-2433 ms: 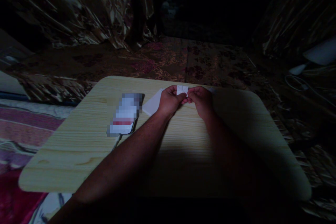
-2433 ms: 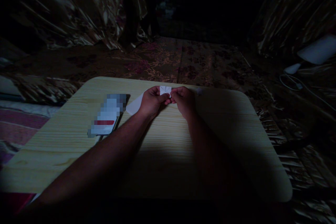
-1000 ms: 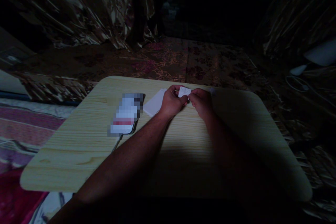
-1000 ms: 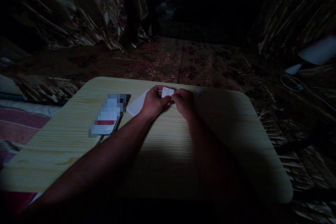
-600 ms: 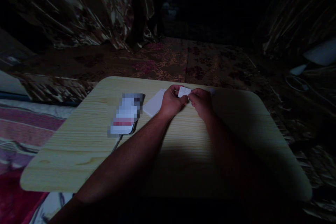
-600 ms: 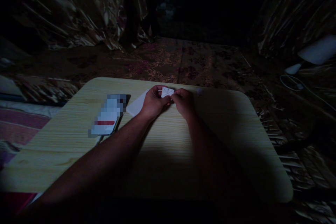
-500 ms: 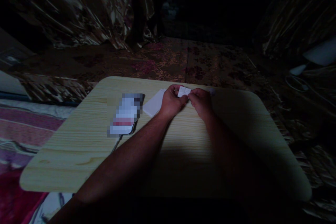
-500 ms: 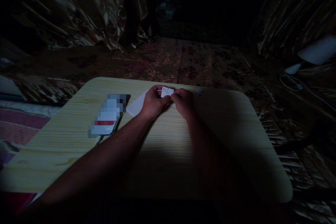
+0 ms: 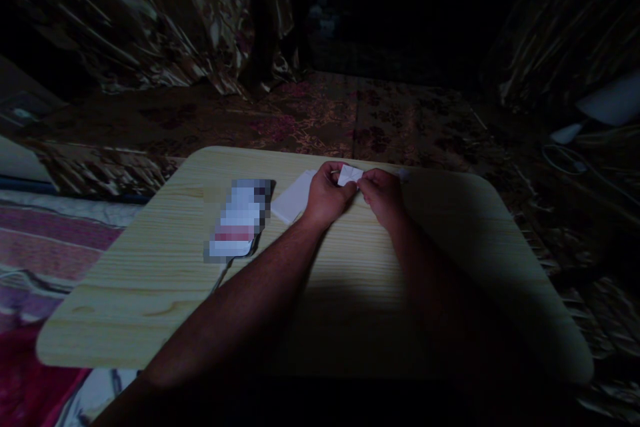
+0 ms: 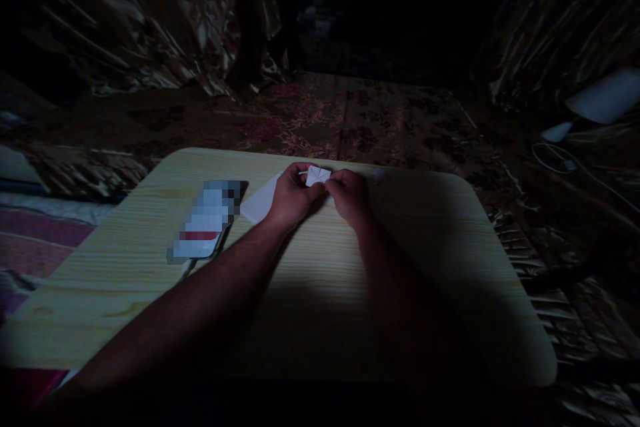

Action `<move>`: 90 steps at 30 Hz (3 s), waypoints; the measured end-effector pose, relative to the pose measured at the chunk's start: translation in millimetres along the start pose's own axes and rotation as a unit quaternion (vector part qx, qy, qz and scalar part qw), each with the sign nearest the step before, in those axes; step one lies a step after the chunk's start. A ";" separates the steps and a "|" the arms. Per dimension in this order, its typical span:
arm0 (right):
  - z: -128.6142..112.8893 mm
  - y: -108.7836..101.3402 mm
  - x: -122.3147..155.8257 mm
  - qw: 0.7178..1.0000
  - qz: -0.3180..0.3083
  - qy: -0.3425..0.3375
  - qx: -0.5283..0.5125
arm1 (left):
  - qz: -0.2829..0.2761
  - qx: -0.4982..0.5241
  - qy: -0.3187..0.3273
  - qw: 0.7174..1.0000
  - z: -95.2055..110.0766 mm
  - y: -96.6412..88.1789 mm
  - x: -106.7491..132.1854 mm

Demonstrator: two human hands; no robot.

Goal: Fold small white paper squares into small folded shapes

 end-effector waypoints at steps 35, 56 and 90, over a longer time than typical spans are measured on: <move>-9.9 -0.2 4.2 1.000 0.004 0.013 0.000 | 0.005 0.006 -0.042 0.999 2.0 -2.5 -0.1; -7.1 -0.8 2.7 1.000 0.011 0.003 0.017 | -0.011 0.005 -0.032 0.999 0.0 -3.0 -0.5; -7.7 -1.2 3.5 1.000 0.015 0.007 0.010 | -0.024 0.002 -0.036 0.999 3.5 -1.7 1.2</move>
Point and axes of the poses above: each hand's wrist, its own x-axis away from the middle knuckle, its own y-axis out of the palm, z = x × y, the point moved 1 cm from there along -x, towards the middle knuckle, and after that the axes turned 8 degrees about z, right-handed, at the moved point
